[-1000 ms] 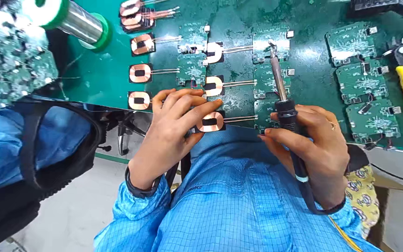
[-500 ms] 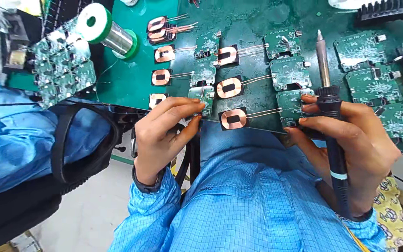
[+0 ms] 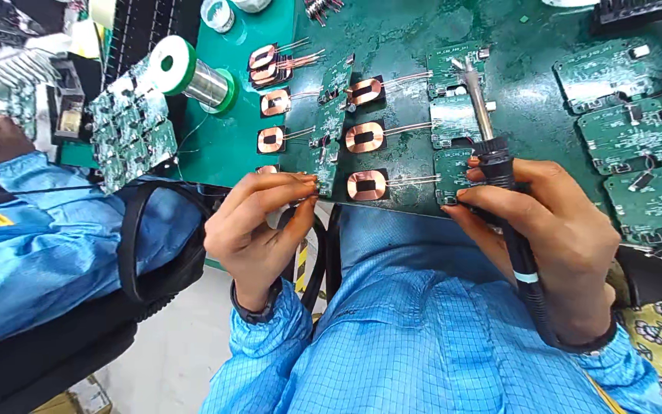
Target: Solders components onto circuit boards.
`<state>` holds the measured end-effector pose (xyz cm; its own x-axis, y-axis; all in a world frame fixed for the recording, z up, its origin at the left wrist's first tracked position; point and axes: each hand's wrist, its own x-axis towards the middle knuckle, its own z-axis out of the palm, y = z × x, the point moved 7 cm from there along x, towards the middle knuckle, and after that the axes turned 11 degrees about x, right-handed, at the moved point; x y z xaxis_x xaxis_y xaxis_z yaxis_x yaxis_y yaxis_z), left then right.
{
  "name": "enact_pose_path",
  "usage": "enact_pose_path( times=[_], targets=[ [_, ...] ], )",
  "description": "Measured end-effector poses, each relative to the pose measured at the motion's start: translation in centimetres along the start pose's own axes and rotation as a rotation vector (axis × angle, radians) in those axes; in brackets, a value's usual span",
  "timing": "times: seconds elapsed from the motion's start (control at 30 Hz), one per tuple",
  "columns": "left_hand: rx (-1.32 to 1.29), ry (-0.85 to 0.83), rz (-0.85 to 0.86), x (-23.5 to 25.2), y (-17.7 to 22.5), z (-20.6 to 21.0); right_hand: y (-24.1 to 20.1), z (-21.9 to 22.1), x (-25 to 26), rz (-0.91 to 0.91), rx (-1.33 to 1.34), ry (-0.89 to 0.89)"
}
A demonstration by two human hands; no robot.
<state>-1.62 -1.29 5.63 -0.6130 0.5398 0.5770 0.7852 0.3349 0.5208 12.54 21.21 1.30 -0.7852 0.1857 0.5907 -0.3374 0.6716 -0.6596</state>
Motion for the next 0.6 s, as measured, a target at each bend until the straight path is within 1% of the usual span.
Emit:
enact_pose_path(
  times=[0.1,0.2,0.33,0.5,0.57,0.6],
  targets=[
    [-0.012,0.107,-0.023,0.7,-0.1,-1.1,0.1,-0.9,-0.4,0.029,0.004,0.004],
    [-0.045,0.179,-0.033,1.2,-0.3,-2.0,0.2,-1.4,-0.8,0.050,-0.005,0.014],
    [-0.063,0.219,-0.051,1.2,-0.9,-3.0,0.3,-1.6,-0.9,0.058,-0.005,0.021],
    [-0.076,0.098,0.021,0.6,-0.4,-1.5,0.1,-0.6,-0.1,0.029,0.008,0.006],
    [-0.061,-0.001,0.049,0.1,-0.2,-0.8,0.1,-0.3,0.1,0.028,0.018,-0.008],
    [-0.069,-0.083,0.070,-0.1,-0.1,-0.2,0.1,-0.2,0.1,0.030,0.028,-0.013]
  ],
)
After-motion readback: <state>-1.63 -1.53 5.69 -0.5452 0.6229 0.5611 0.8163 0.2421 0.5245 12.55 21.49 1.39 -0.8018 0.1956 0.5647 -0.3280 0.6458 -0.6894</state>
